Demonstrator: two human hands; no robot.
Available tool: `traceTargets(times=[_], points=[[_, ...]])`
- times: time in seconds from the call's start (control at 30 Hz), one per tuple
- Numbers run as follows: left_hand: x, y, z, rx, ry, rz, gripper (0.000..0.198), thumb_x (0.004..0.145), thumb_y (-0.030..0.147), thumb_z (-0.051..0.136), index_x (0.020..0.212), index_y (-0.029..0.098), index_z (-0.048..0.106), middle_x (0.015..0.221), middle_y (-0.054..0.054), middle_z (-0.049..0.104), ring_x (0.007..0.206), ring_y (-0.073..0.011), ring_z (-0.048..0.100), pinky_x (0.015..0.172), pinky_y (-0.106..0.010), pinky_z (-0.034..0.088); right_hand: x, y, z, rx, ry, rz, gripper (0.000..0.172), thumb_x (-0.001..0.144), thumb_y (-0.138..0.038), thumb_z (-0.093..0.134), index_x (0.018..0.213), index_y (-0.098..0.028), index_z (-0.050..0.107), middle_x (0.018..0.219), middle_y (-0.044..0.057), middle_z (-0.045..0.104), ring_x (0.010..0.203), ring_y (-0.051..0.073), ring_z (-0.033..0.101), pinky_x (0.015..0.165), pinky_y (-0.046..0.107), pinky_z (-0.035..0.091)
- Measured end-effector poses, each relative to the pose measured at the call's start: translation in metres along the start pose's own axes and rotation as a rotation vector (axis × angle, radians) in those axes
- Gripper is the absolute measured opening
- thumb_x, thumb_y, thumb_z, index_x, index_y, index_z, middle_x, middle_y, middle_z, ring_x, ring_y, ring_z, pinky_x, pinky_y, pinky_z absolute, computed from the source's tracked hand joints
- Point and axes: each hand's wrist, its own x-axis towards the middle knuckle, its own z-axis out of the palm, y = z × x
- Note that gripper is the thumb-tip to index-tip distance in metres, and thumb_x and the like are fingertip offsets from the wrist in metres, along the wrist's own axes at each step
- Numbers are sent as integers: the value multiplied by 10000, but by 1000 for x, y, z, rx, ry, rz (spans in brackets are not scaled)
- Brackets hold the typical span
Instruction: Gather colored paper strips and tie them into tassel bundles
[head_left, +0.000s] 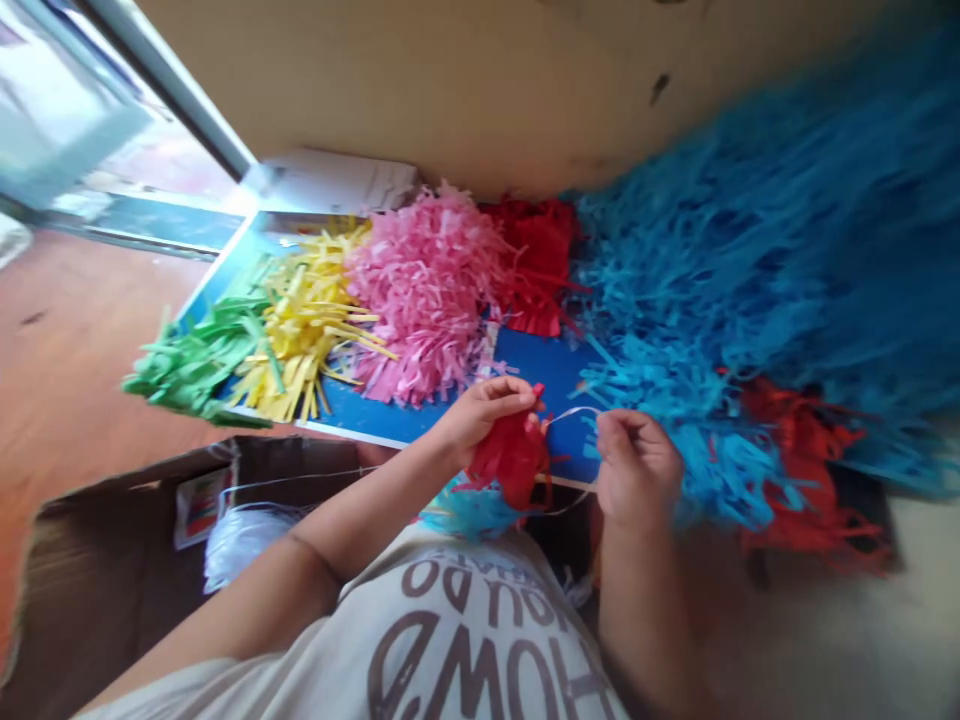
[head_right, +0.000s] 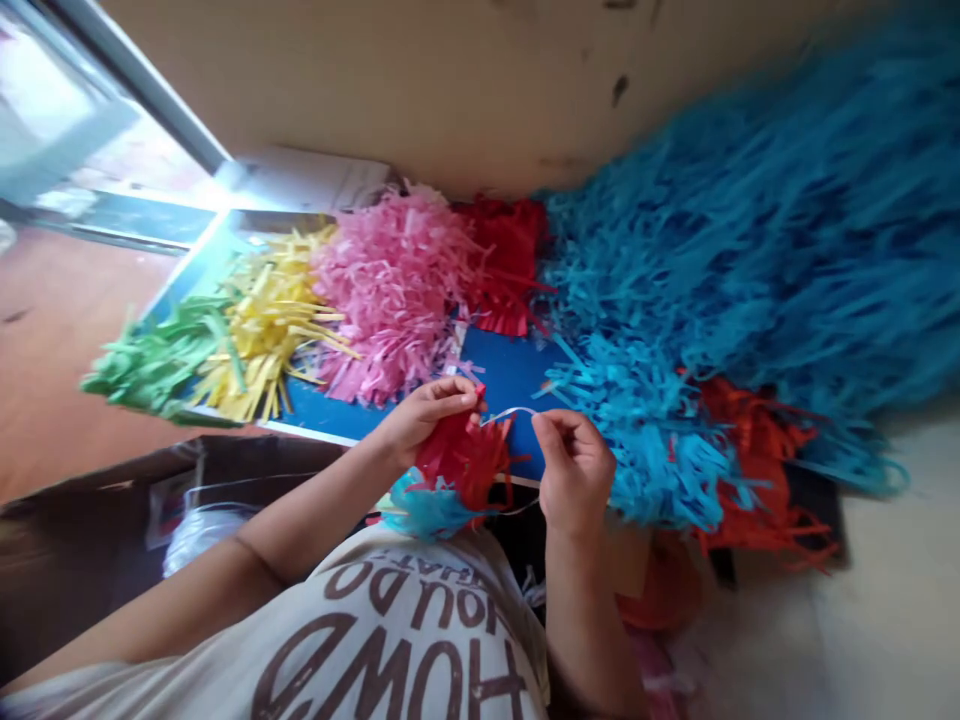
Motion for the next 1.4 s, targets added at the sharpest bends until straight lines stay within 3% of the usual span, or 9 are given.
traceTargets(times=[0.13,0.47,0.7,1.1,1.4], points=[[-9,4,-16,-108,31,-4,347,649,220,890,799,144,586,750,8,694,586,-84,665,576,-187,570,-14,-2,32,-138,43,-80,345,751,-512,772,784,-171,739,629,4,640,574,140,548,577,279,455],[-16,10,-36,-229,7,42,232,747,163,816,848,138,609,739,4,686,578,-94,670,578,-204,591,-23,-9,56,-288,81,-189,337,771,-512,763,765,-176,747,645,20,683,568,153,581,589,284,471],[-17,11,-36,-245,-6,12,175,767,148,776,845,131,620,692,-8,689,554,-111,669,553,-204,575,-23,-7,54,-390,129,-283,323,804,-508,736,766,-188,756,717,35,724,613,157,622,609,275,492],[-15,8,-26,-239,17,-16,149,792,121,759,835,113,617,672,-15,683,518,-115,665,543,-203,564,-26,-6,38,-526,36,-454,258,852,-447,708,787,-203,762,770,45,747,675,173,680,664,282,548],[-16,7,-23,-255,0,-26,119,805,90,731,827,110,617,673,-25,695,521,-107,665,571,-199,564,-19,-7,36,-634,102,-636,174,879,-351,702,821,-207,782,748,39,757,623,163,679,625,259,528]])
